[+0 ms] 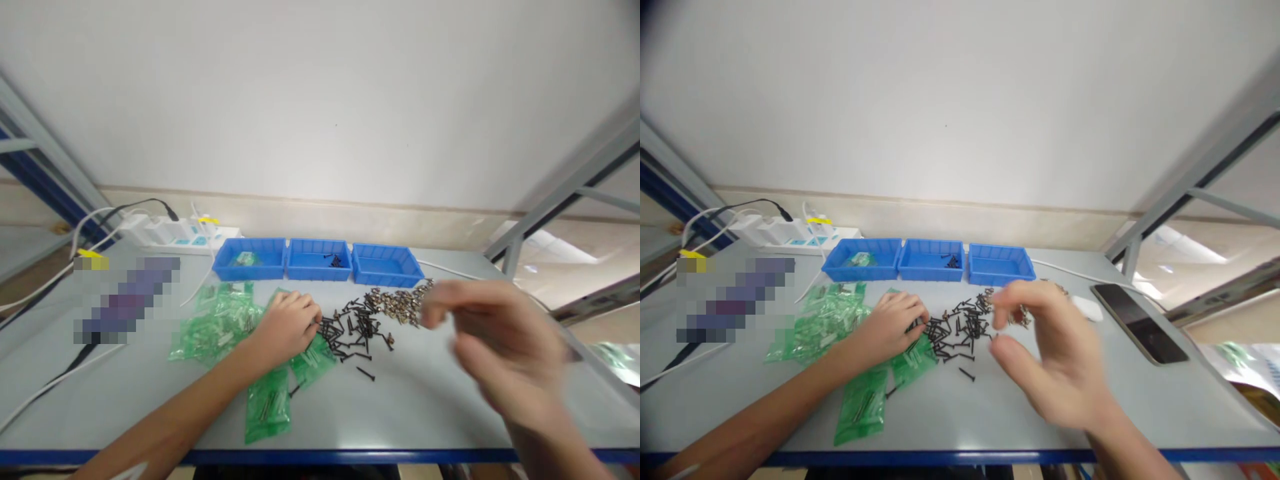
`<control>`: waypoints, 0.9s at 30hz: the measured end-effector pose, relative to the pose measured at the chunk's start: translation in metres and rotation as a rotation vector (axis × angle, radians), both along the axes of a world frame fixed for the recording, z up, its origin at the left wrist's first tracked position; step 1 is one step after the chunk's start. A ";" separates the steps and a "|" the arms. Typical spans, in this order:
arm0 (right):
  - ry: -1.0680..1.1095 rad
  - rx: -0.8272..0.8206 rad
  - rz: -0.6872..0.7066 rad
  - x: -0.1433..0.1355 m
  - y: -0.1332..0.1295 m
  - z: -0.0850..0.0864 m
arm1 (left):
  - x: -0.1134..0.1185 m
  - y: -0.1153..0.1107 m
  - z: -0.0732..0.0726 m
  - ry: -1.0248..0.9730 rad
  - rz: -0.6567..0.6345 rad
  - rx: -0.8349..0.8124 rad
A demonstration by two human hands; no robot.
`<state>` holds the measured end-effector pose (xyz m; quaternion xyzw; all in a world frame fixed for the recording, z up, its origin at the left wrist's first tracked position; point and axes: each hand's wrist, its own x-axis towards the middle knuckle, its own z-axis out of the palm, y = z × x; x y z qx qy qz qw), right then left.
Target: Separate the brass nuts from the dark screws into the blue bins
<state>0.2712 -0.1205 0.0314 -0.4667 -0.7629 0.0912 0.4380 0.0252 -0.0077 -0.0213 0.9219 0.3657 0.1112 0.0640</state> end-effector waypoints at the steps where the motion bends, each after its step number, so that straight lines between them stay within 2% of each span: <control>1: -0.038 -0.053 0.010 -0.013 0.025 0.003 | 0.003 0.000 0.001 0.021 -0.014 0.027; 3: -0.158 -0.167 0.049 -0.036 0.065 0.000 | 0.007 0.002 0.004 0.058 -0.051 0.073; 6: -0.352 -0.219 0.131 -0.057 0.092 -0.021 | 0.006 0.007 0.004 0.025 -0.066 0.050; 10: -0.381 -0.142 0.139 -0.069 0.087 -0.049 | -0.009 0.012 0.003 -0.177 0.006 -0.075; 13: -0.347 -0.064 0.113 -0.074 0.080 -0.058 | -0.016 0.012 0.006 -0.277 0.006 -0.118; 17: -0.390 0.003 0.062 -0.077 0.076 -0.057 | -0.015 0.006 0.012 -0.356 -0.028 -0.160; 22: -0.353 -0.016 0.018 -0.076 0.078 -0.056 | -0.013 0.002 0.011 -0.397 -0.016 -0.210; 27: -0.318 -0.061 0.063 -0.076 0.077 -0.057 | -0.013 0.002 0.007 -0.362 -0.065 -0.178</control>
